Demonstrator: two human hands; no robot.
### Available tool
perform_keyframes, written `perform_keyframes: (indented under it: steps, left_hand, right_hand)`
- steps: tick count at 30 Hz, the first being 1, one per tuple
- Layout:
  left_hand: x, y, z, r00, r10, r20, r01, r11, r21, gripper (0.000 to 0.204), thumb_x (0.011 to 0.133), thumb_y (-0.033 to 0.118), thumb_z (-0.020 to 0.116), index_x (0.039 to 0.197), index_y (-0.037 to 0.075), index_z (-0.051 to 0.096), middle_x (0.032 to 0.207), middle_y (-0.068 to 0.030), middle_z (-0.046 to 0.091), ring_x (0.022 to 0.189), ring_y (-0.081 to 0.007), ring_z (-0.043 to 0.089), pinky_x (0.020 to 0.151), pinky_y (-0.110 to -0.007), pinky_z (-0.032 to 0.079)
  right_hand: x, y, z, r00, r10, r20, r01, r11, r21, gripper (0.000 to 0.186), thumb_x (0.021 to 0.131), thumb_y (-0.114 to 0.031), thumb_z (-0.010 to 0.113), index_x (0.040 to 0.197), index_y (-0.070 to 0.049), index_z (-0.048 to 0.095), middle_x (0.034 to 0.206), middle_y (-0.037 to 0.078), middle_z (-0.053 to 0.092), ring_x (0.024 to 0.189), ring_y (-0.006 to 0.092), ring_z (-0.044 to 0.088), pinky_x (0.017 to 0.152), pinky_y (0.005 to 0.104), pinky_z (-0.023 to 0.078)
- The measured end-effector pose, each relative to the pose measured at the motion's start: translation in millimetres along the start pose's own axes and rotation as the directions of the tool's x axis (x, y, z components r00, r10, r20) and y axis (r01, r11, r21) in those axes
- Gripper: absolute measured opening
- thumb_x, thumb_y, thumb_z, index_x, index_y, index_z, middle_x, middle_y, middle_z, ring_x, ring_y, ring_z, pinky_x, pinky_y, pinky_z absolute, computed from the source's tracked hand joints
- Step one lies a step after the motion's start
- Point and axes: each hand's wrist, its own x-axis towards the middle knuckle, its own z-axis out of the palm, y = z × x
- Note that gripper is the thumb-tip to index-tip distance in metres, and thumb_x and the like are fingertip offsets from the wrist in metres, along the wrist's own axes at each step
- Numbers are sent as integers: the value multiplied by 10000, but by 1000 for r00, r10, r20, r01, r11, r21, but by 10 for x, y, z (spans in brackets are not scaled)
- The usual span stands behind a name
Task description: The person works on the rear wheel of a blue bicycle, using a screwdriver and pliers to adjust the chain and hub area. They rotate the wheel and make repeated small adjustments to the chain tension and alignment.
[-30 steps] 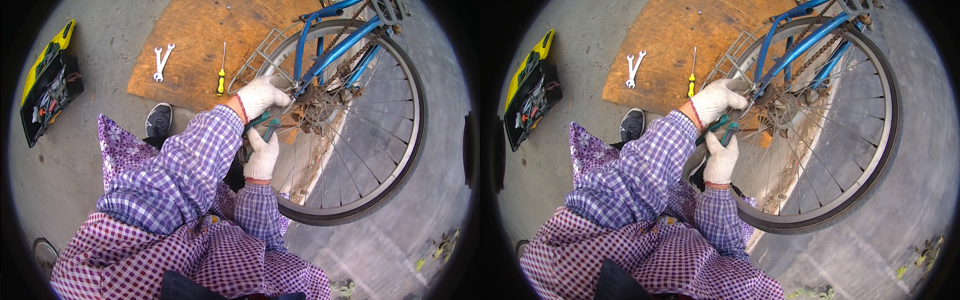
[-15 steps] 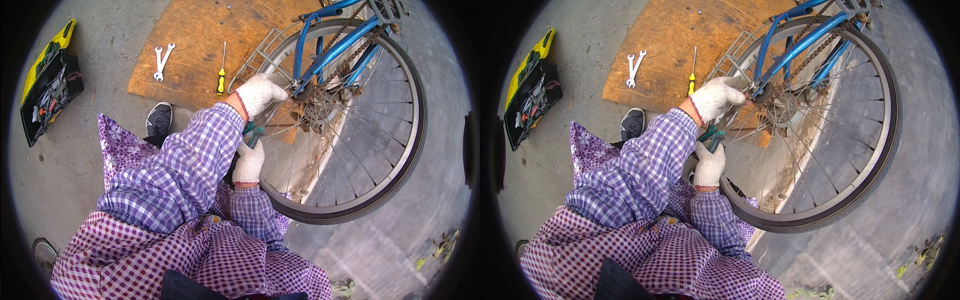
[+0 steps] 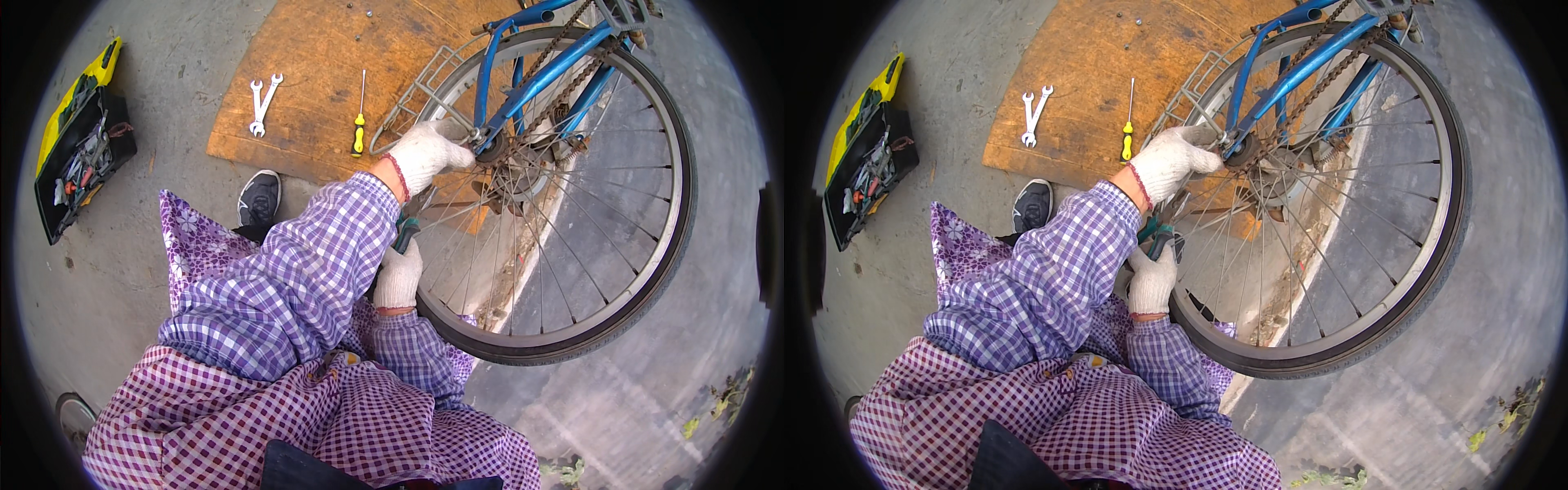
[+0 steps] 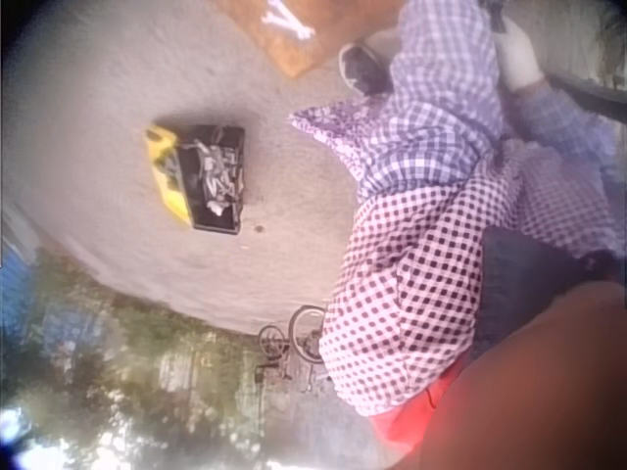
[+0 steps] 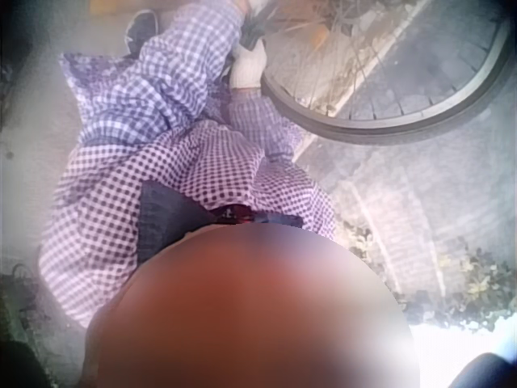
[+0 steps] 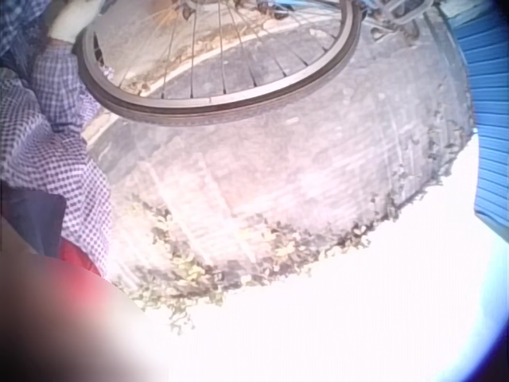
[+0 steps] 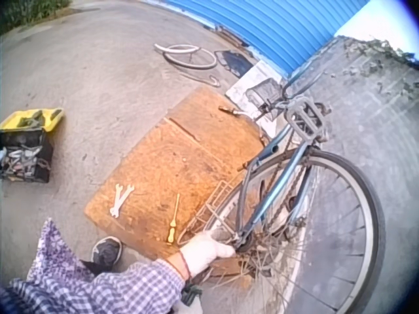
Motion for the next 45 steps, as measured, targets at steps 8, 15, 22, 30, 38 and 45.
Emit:
perform_keyframes:
  steps: [8, 15, 22, 30, 38, 45]
  left_hand:
    - [-20, 105, -9, 990, -133, 55, 132, 991, 26, 747, 844, 26, 779, 1503, -121, 459, 1457, -244, 581, 1303, -280, 598, 1104, -349, 466]
    - [-27, 122, 28, 999, -27, 31, 25, 998, 57, 722, 778, 187, 864, 1380, -112, 600, 1189, -222, 727, 1078, -249, 700, 934, -344, 546]
    - [-35, 169, 28, 988, -123, 95, 123, 992, 4, 775, 818, 69, 825, 1474, -135, 468, 1410, -249, 595, 1271, -286, 606, 1097, -360, 460]
    - [-44, 170, 139, 987, -123, 102, 145, 958, -247, 611, 863, 95, 790, 1394, -114, 573, 1212, -200, 718, 1085, -232, 706, 997, -346, 519]
    - [-72, 258, 151, 984, -149, 95, 171, 941, -291, 522, 868, 35, 774, 1334, -118, 595, 1139, -180, 741, 969, -216, 748, 937, -319, 580]
    - [-86, 275, 158, 981, -162, 105, 187, 932, -312, 473, 883, 0, 743, 1320, -116, 602, 1169, -183, 730, 975, -209, 745, 927, -312, 592]
  right_hand:
    - [42, 63, -43, 1000, -30, 8, 30, 999, 26, 263, 856, -48, 737, 1081, 40, 634, 910, 41, 641, 764, 140, 590, 692, 291, 493]
    - [50, 19, -45, 1000, 15, -13, -15, 1000, -13, 272, 856, -78, 756, 1068, 40, 634, 903, 58, 641, 753, 146, 587, 675, 294, 491]
    - [22, -72, -55, 1000, 20, -13, -21, 998, -60, 266, 857, -86, 768, 1053, 30, 632, 893, 52, 639, 752, 145, 591, 674, 292, 489]
    - [12, -143, -127, 1000, 6, -22, -9, 990, -139, 240, 844, -111, 783, 981, 2, 622, 857, 43, 625, 741, 147, 584, 676, 300, 485]
    - [40, -123, -119, 999, 5, -32, -11, 987, -158, 242, 832, -135, 788, 949, -6, 620, 838, 52, 619, 728, 159, 585, 669, 312, 485]
    - [50, -80, -142, 1000, 18, -18, -20, 993, -117, 251, 833, -148, 792, 955, -16, 617, 831, 43, 615, 717, 149, 575, 660, 308, 481]
